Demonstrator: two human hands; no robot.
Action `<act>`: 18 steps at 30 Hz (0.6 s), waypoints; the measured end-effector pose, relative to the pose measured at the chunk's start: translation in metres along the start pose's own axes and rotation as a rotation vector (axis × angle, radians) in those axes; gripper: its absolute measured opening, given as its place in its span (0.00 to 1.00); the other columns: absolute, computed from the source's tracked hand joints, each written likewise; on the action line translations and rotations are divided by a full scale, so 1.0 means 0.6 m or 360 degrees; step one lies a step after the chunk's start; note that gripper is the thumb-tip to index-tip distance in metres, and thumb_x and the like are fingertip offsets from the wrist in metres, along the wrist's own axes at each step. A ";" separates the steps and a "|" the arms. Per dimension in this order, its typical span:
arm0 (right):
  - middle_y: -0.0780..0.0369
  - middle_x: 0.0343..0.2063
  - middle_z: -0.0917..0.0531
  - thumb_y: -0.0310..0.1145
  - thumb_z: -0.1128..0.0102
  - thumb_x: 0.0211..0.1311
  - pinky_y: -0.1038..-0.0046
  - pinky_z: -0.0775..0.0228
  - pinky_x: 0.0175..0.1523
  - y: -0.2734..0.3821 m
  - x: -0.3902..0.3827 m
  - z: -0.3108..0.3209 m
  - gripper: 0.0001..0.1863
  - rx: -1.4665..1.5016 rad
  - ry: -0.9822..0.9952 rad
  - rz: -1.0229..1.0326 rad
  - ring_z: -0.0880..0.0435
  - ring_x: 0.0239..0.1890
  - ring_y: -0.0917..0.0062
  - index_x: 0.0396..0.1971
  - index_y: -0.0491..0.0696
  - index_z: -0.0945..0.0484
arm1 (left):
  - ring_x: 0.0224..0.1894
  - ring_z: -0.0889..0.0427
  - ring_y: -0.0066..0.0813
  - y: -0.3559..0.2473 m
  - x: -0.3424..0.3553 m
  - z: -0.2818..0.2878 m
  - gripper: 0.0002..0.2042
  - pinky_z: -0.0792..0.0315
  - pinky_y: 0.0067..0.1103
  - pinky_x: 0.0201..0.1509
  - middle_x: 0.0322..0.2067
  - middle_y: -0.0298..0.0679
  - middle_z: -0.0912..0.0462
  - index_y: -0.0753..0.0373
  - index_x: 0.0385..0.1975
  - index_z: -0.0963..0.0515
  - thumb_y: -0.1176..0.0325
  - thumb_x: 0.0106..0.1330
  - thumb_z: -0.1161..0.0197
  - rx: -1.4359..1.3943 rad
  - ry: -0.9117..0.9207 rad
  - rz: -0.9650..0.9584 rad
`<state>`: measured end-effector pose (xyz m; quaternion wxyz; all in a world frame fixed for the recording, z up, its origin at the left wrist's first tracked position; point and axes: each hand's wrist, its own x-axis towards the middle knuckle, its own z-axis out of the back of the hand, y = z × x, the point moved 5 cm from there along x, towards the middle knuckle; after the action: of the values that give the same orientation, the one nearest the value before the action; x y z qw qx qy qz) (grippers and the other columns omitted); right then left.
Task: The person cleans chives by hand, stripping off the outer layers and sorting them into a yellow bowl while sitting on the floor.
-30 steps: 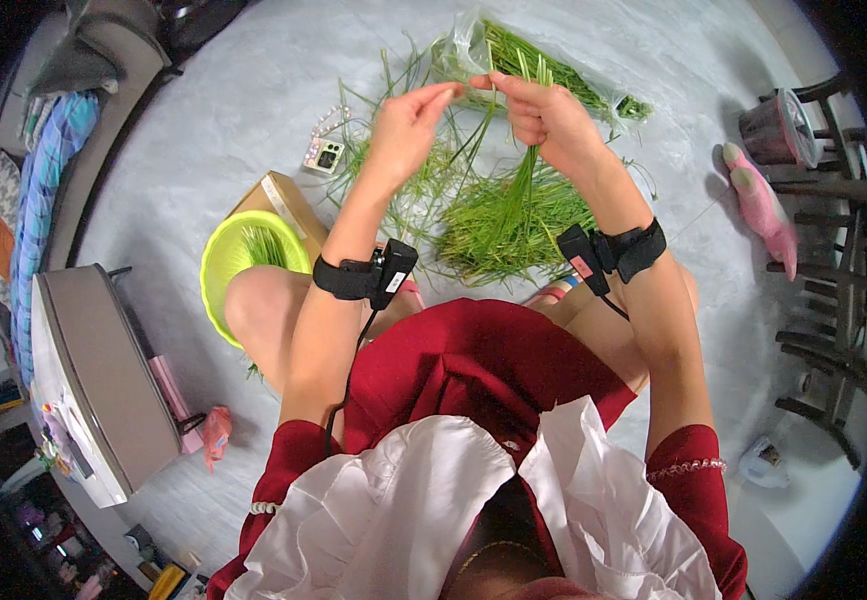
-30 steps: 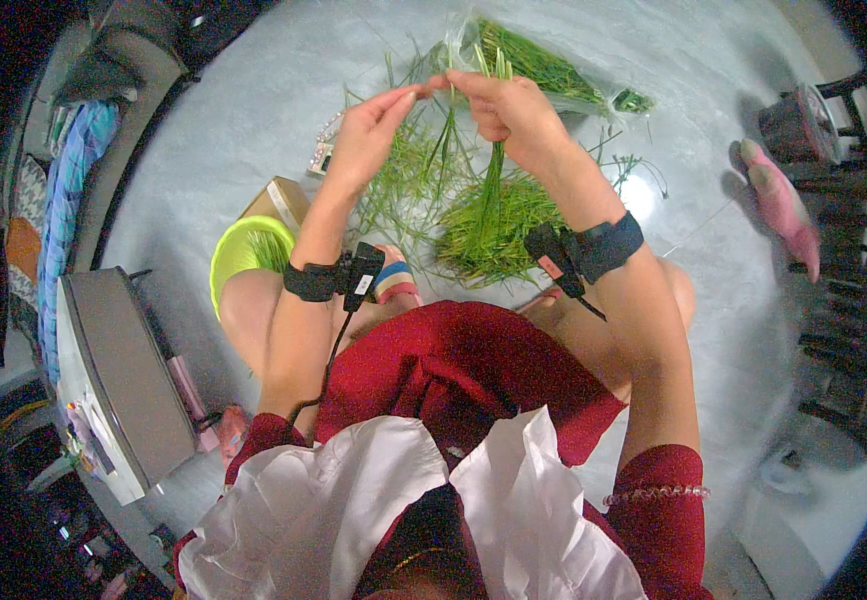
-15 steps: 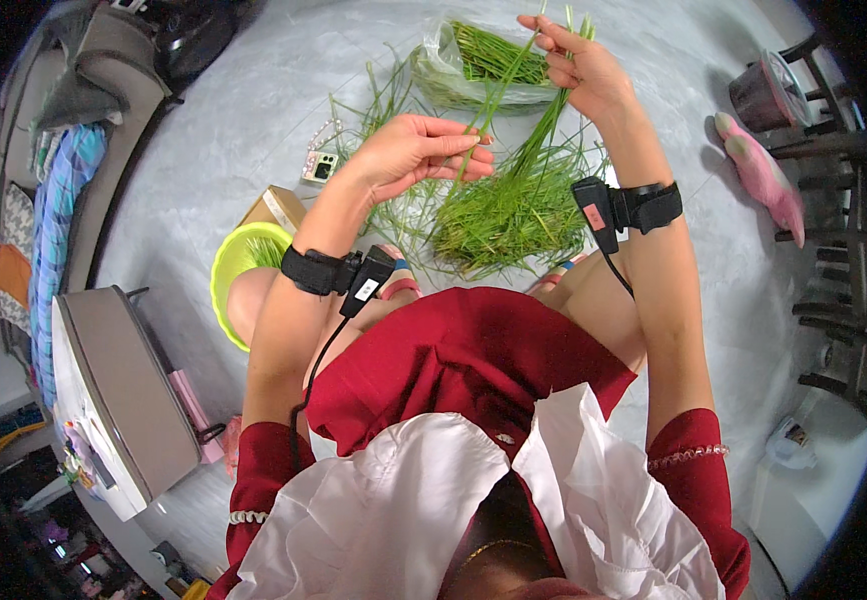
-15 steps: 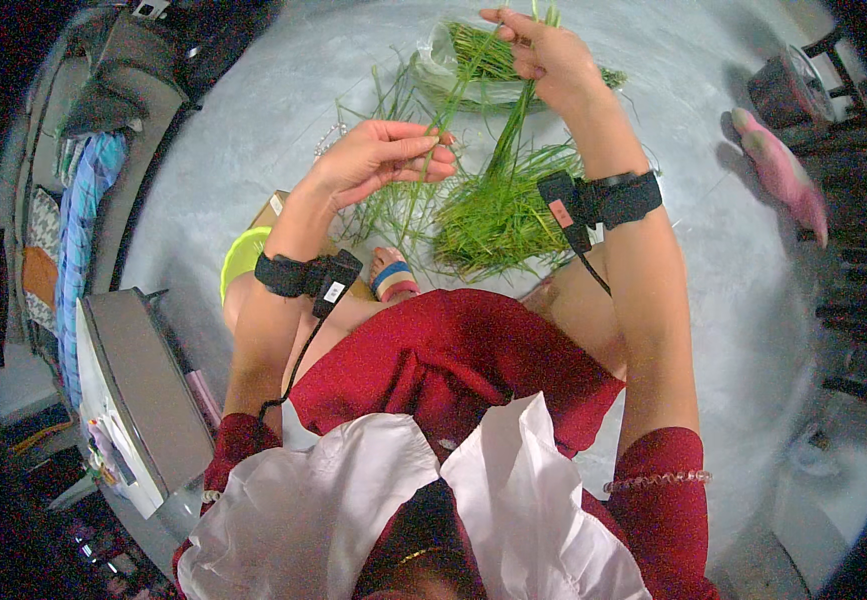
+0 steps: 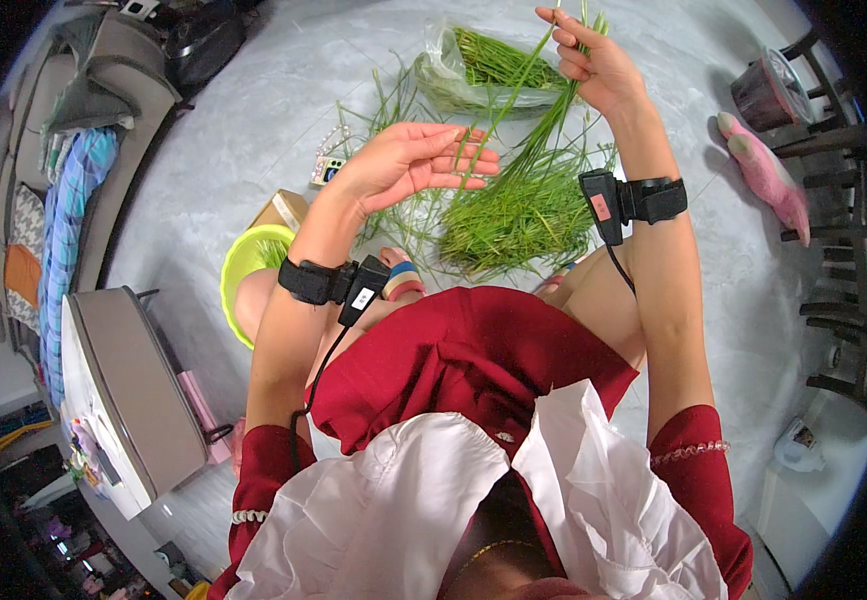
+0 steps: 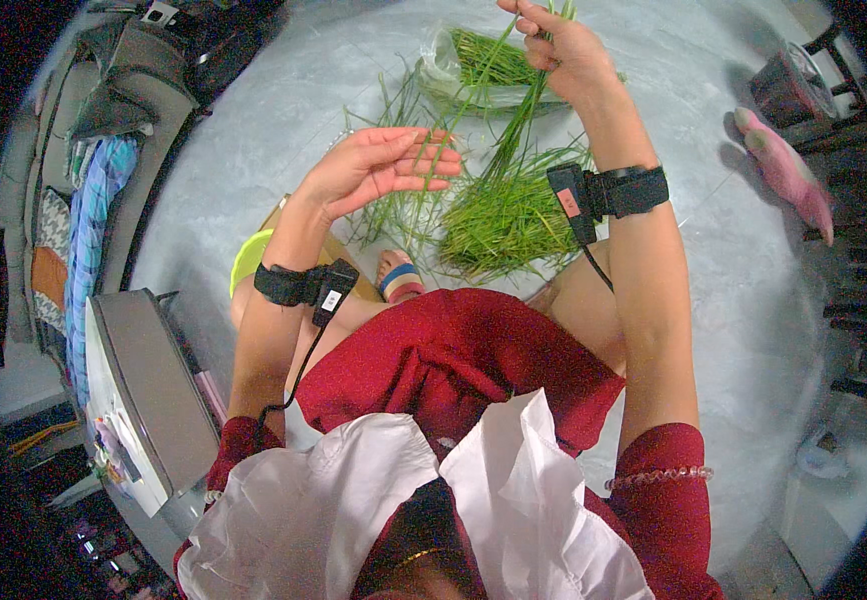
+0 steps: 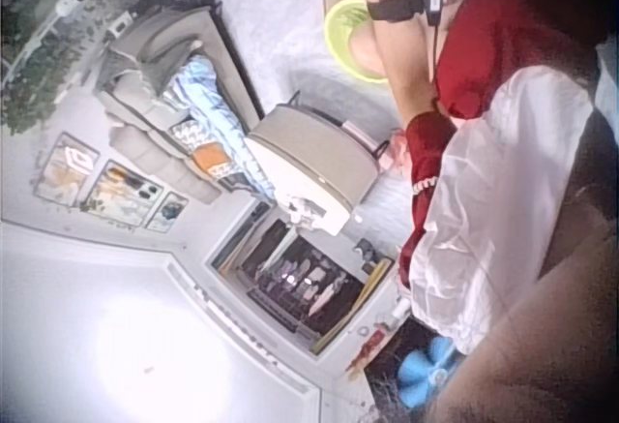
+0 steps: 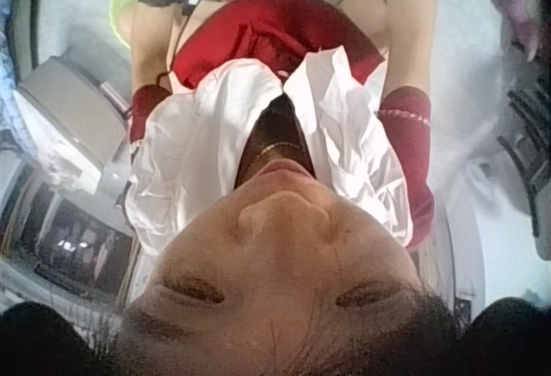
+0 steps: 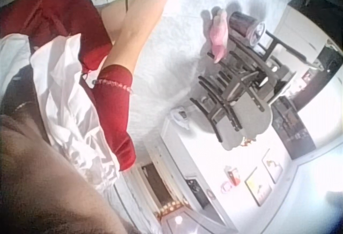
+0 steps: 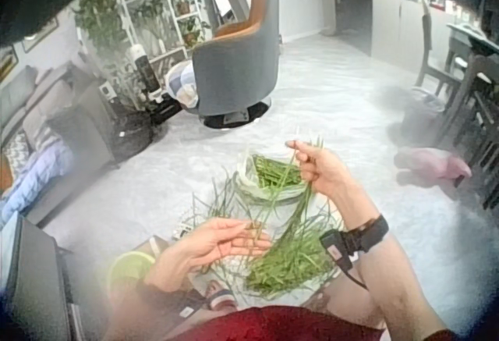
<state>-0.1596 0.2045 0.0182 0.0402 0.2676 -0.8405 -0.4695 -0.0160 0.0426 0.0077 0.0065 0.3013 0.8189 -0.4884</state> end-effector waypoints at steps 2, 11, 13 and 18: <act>0.75 0.13 0.38 0.36 0.55 0.62 0.87 0.58 0.16 0.002 0.000 -0.002 0.14 0.0012 0.0025 0.0009 0.49 0.11 0.90 0.43 0.44 0.32 | 0.48 0.28 0.42 0.000 -0.001 0.000 0.17 0.32 0.31 0.53 0.46 0.54 0.30 0.74 0.47 0.36 0.67 0.65 0.56 -0.0033 0.0003 -0.0005; 0.75 0.13 0.38 0.36 0.54 0.61 0.87 0.58 0.16 0.004 -0.007 -0.014 0.15 -0.0004 0.0058 0.0050 0.49 0.12 0.90 0.44 0.43 0.33 | 0.41 0.23 0.39 0.009 -0.006 0.028 0.13 0.28 0.25 0.47 0.38 0.51 0.24 0.74 0.41 0.31 0.72 0.59 0.46 0.0158 -0.0288 -0.0059; 0.75 0.13 0.38 0.36 0.54 0.61 0.87 0.57 0.16 0.005 -0.007 -0.016 0.15 0.0012 0.0055 0.0048 0.49 0.12 0.90 0.44 0.43 0.32 | 0.42 0.23 0.38 0.012 -0.008 0.032 0.15 0.28 0.25 0.48 0.40 0.52 0.26 0.75 0.44 0.34 0.73 0.60 0.47 0.0189 -0.0354 -0.0034; 0.75 0.13 0.37 0.36 0.54 0.61 0.87 0.57 0.17 0.012 -0.005 -0.002 0.15 -0.0055 0.0016 0.0103 0.49 0.12 0.90 0.43 0.44 0.31 | 0.42 0.23 0.40 0.019 -0.010 0.037 0.15 0.28 0.26 0.47 0.40 0.54 0.26 0.76 0.45 0.35 0.75 0.60 0.48 0.0232 -0.0407 -0.0007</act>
<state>-0.1598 0.2081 0.0254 0.0642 0.2419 -0.8402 -0.4811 -0.0118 0.0258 -0.0111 0.0880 0.2345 0.7745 -0.5809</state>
